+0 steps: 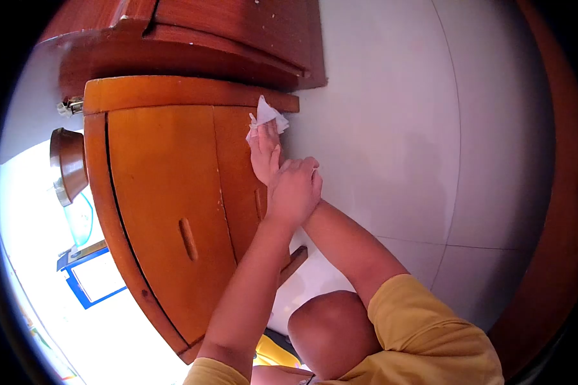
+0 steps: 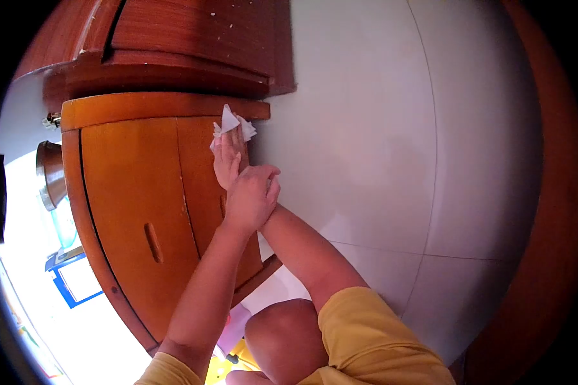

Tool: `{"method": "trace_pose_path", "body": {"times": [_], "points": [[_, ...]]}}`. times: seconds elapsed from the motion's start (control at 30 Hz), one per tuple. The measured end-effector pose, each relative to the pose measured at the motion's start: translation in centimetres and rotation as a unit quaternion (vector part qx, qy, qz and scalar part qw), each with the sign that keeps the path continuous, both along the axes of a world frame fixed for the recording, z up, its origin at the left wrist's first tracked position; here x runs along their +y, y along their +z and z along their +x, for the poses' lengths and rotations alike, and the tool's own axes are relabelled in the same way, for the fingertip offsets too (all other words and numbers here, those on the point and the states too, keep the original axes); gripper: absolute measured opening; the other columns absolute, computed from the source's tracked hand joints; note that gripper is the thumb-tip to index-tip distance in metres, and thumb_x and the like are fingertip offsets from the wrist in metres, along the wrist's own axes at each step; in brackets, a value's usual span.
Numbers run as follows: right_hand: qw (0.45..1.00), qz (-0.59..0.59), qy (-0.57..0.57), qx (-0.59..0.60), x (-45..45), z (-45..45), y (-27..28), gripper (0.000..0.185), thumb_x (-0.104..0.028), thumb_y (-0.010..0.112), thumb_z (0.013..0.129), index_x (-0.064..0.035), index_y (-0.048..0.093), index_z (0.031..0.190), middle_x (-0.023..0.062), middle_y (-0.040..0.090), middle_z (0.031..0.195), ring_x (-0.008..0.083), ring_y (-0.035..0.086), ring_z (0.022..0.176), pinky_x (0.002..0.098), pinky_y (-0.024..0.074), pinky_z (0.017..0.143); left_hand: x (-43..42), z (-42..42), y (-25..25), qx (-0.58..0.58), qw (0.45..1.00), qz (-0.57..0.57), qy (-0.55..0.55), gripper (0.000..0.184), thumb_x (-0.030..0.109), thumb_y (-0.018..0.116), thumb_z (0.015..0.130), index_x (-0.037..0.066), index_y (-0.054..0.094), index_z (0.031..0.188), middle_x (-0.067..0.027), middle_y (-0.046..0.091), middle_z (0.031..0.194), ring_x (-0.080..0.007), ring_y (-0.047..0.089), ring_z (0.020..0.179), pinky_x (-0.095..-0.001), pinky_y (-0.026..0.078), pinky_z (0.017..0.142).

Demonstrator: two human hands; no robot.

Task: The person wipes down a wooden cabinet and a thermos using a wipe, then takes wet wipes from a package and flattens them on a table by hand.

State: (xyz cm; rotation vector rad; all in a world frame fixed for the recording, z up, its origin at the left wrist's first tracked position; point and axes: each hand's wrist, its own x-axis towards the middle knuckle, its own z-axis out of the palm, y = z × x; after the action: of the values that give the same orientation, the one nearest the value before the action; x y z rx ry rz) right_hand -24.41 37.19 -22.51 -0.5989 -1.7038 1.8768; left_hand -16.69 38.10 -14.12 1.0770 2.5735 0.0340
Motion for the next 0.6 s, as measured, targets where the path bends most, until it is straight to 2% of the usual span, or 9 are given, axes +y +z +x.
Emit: {"method": "trace_pose_path", "body": {"times": [0.03, 0.07, 0.13, 0.17, 0.2, 0.33, 0.4, 0.53, 0.6], "points": [[1.0, 0.0, 0.001, -0.001, -1.4, 0.2, -1.2, 0.043, -0.007, 0.04, 0.096, 0.0049, 0.034, 0.136, 0.0254, 0.029, 0.144, 0.0449, 0.034, 0.129, 0.0488, 0.0255, 0.11, 0.1, 0.4, 0.2, -0.003, 1.0, -0.014, 0.001, 0.018, 0.013, 0.056, 0.084, 0.006, 0.065, 0.097, -0.0122, 0.066, 0.09, -0.0305, 0.06, 0.093, -0.0499, 0.022, 0.11], [0.954, 0.258, -0.111, -0.108, -3.6, 0.6, -2.5, 0.042, -0.008, 0.04, 0.096, 0.0047, 0.034, 0.136, 0.0251, 0.029, 0.145, 0.0436, 0.033, 0.13, 0.0489, 0.0244, 0.111, 0.0, 0.6, 0.3, -0.006, 1.0, -0.028, 0.002, 0.017, 0.013, 0.056, 0.083, 0.006, 0.065, 0.097, -0.0125, 0.066, 0.09, -0.0305, 0.06, 0.093, -0.0493, 0.023, 0.109], [0.82, 0.491, -0.214, -0.203, -5.7, 2.6, -1.7, 0.042, -0.008, 0.04, 0.096, 0.0046, 0.035, 0.136, 0.0248, 0.028, 0.145, 0.0424, 0.032, 0.132, 0.0489, 0.0232, 0.111, -1.0, 2.2, 0.4, -0.009, 0.999, -0.038, 0.009, 0.017, 0.012, 0.056, 0.083, 0.006, 0.065, 0.097, -0.0125, 0.066, 0.09, -0.0302, 0.06, 0.093, -0.0497, 0.023, 0.11], [0.949, 0.255, -0.122, -0.142, -6.8, 3.9, -1.0, 0.042, -0.008, 0.04, 0.096, 0.0044, 0.035, 0.136, 0.0249, 0.028, 0.146, 0.0423, 0.03, 0.133, 0.049, 0.0213, 0.112, -1.5, 3.1, 0.6, -0.013, 0.999, -0.047, 0.013, 0.018, 0.012, 0.056, 0.083, 0.006, 0.065, 0.097, -0.0125, 0.066, 0.09, -0.0298, 0.06, 0.094, -0.05, 0.022, 0.11], [0.997, -0.003, -0.021, -0.069, -6.8, 5.3, 0.3, 0.042, -0.007, 0.039, 0.096, 0.0041, 0.035, 0.136, 0.025, 0.028, 0.146, 0.0423, 0.028, 0.135, 0.0491, 0.0194, 0.113, -1.8, 4.1, 0.9, -0.014, 0.999, -0.045, 0.012, 0.018, 0.012, 0.056, 0.083, 0.006, 0.065, 0.097, -0.0125, 0.066, 0.09, -0.0298, 0.06, 0.094, -0.05, 0.022, 0.11], [0.999, 0.005, 0.025, -0.028, -5.0, 7.8, 4.0, 0.042, -0.006, 0.038, 0.096, 0.0038, 0.033, 0.137, 0.0246, 0.027, 0.147, 0.0423, 0.024, 0.137, 0.049, 0.0169, 0.114, -2.0, 5.6, 1.5, 0.008, 0.998, -0.058, -0.003, 0.018, 0.012, 0.056, 0.082, 0.006, 0.065, 0.097, -0.0123, 0.067, 0.089, -0.0292, 0.06, 0.094, -0.0511, 0.022, 0.11], [0.994, -0.018, -0.065, 0.082, -3.6, 4.3, 3.5, 0.041, -0.006, 0.038, 0.096, 0.0039, 0.034, 0.136, 0.0256, 0.027, 0.146, 0.0441, 0.024, 0.136, 0.05, 0.0182, 0.113, -1.9, 4.7, 1.8, 0.023, 0.998, -0.049, -0.011, 0.017, 0.012, 0.056, 0.083, 0.006, 0.065, 0.096, -0.0122, 0.067, 0.089, -0.0293, 0.06, 0.094, -0.0516, 0.022, 0.11], [0.995, -0.064, -0.061, 0.037, 0.5, -0.2, 0.6, 0.04, -0.012, 0.038, 0.097, 0.0045, 0.036, 0.133, 0.0289, 0.034, 0.138, 0.0473, 0.032, 0.127, 0.0475, 0.0263, 0.108, -0.5, 1.2, 1.0, 0.031, 0.999, 0.008, -0.01, 0.016, 0.012, 0.056, 0.084, 0.005, 0.066, 0.093, -0.0128, 0.066, 0.086, -0.0304, 0.061, 0.091, -0.0503, 0.023, 0.11], [0.994, -0.028, -0.096, 0.032, 0.0, -0.4, 0.1, 0.04, -0.015, 0.038, 0.097, 0.0049, 0.037, 0.132, 0.0293, 0.038, 0.134, 0.0471, 0.037, 0.121, 0.0471, 0.0293, 0.105, -0.8, 1.0, 0.7, 0.025, 1.0, 0.015, -0.007, 0.015, 0.012, 0.056, 0.084, 0.004, 0.066, 0.093, -0.0131, 0.066, 0.085, -0.0307, 0.061, 0.091, -0.0498, 0.024, 0.11]]}}
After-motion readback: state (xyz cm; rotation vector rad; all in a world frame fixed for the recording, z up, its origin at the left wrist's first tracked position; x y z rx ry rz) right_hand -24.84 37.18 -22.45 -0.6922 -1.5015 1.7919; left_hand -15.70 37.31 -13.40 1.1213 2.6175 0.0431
